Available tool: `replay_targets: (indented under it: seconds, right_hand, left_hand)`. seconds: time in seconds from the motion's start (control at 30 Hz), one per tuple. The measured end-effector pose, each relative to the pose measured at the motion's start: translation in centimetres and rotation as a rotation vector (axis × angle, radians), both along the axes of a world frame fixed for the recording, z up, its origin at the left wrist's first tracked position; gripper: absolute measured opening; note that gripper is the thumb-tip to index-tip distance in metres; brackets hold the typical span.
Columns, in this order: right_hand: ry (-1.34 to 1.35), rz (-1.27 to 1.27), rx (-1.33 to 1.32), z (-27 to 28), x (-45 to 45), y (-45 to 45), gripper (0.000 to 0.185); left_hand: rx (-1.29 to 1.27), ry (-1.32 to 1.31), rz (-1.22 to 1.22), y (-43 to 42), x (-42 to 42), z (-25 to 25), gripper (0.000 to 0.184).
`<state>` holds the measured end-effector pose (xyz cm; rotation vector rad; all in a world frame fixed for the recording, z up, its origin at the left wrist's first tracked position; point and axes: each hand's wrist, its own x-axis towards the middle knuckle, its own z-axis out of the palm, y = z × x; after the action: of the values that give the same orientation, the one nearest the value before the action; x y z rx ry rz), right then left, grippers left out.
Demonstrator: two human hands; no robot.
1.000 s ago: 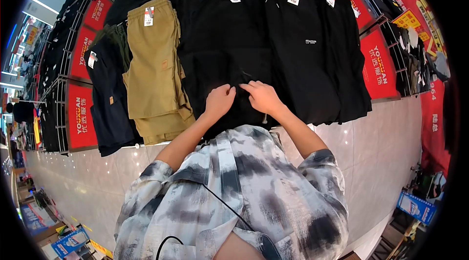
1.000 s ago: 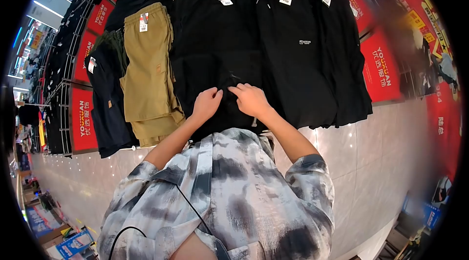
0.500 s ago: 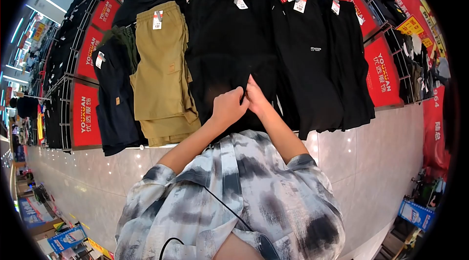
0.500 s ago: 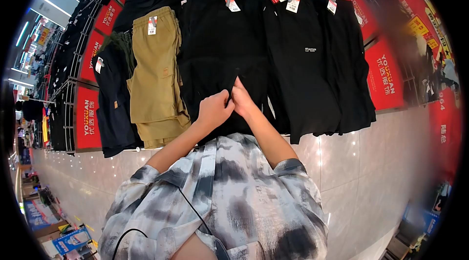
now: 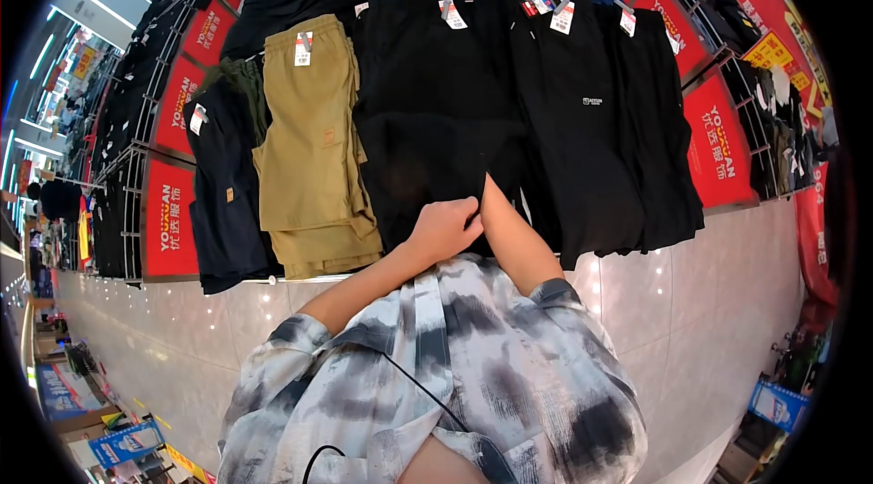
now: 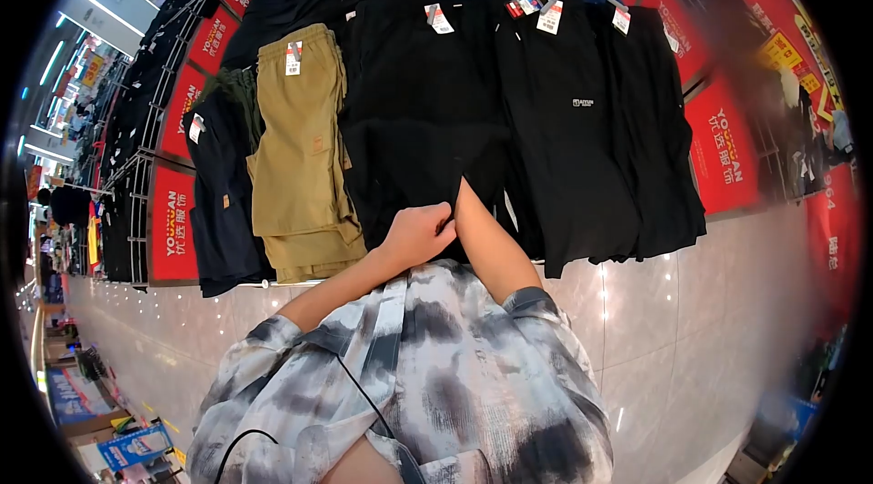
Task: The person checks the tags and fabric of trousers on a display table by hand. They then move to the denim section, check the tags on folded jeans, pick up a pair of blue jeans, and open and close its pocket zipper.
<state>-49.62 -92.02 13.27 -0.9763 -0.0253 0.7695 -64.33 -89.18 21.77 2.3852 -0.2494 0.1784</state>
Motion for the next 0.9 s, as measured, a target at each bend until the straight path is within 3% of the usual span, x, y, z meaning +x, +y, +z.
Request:
replay_targets:
  seconds: [0.27, 0.5, 0.53, 0.6, 0.7, 0.83, 0.9]
  right_hand:
    - [-0.326, -0.019, -0.117, -0.8, -0.5, 0.1, 0.031]
    - [-1.138, 0.064, -0.236, -2.2, -2.8, -6.7, 0.028]
    - [-1.035, 0.222, -0.342, 0.2, -3.2, -7.9, 0.025]
    - [-1.317, 0.411, -0.584, 2.1, -3.7, -9.5, 0.026]
    - [-1.369, 0.287, -0.649, 1.9, -5.2, -11.3, 0.025]
    - [-1.524, 0.271, -0.838, 5.7, -6.1, -14.4, 0.022]
    - [-1.427, 0.112, -0.809, 6.6, -5.9, -15.2, 0.021]
  left_hand:
    - [-0.037, 0.084, 0.038, 0.4, -0.5, 0.1, 0.022]
    - [-0.057, -0.164, 0.207, 1.8, 1.9, 0.1, 0.012]
    - [-0.07, -0.201, 0.231, 2.1, 2.7, 0.5, 0.009]
    - [-0.026, -0.246, 0.225, 2.8, 4.5, 1.4, 0.006]
    - [0.104, -0.277, 0.151, 4.4, 8.0, 0.7, 0.016]
    - [0.251, -0.273, 0.047, 5.2, 11.8, -2.0, 0.036]
    - [0.309, -0.238, -0.003, 4.9, 13.2, -3.3, 0.046]
